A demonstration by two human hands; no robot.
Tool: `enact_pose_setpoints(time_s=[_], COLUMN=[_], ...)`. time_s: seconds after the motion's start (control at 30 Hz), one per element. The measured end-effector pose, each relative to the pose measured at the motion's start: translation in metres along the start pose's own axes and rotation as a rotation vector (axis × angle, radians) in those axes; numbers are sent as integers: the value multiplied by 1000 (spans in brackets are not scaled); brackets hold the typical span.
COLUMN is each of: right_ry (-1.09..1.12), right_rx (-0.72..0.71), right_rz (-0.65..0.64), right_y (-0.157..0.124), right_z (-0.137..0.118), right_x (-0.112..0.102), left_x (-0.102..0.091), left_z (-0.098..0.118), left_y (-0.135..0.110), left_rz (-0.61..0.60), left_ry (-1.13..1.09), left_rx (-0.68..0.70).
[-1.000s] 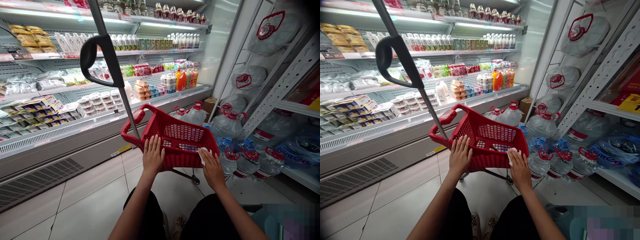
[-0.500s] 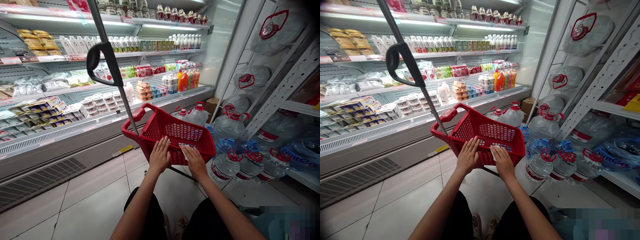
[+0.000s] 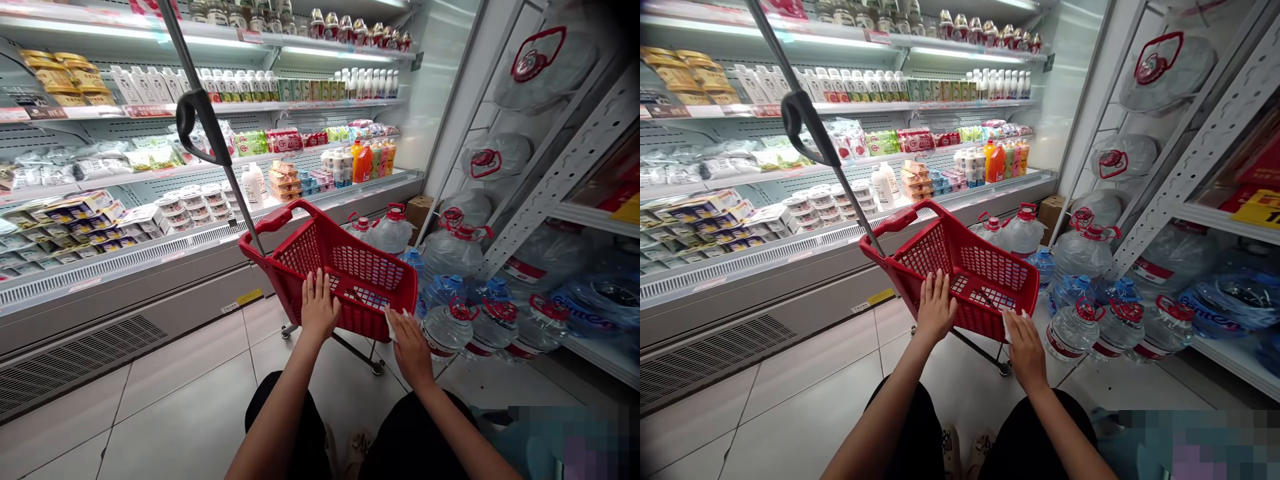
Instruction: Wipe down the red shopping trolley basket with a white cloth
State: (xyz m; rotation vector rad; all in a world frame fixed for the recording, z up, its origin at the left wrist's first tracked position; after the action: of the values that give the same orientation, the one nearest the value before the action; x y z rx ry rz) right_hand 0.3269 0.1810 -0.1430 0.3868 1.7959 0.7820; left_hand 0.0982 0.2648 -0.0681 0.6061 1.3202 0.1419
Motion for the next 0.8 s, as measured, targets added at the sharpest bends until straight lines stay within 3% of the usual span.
enact_pose_setpoints(time_s=[0.13, 0.27, 0.4, 0.53, 0.63, 0.7, 0.8], right_ry=[61, 118, 161, 141, 123, 125, 149], right_rx=[-152, -357, -429, -313, -225, -179, -190], right_rz=[-57, -141, -175, -138, -99, -73, -67], right_y=[-6, -19, -19, 9, 27, 28, 15], right_z=[-47, -56, -17, 40, 56, 43, -9], right_x=[-5, -13, -15, -9, -3, 0, 4], left_x=[13, 9, 0, 1, 7, 10, 13], left_z=[29, 14, -20, -37, -42, -44, -47], left_y=[-24, -40, -41, -37, -32, -30, -27], left_rz=[-8, -41, -101, -112, -108, -111, -116], left_ry=[-29, -23, 16, 23, 9, 7, 17], left_rx=[44, 20, -19, -73, -68, -48, -37])
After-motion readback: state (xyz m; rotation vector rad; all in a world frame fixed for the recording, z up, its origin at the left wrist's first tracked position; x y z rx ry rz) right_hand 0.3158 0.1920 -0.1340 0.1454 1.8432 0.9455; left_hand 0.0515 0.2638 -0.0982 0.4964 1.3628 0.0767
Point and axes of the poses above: each hand's wrist, its own y-axis towards the middle knuckle, its own x-axis out of the palm, z = x × y, the point moved 3 cm from there along y, towards the middle knuckle
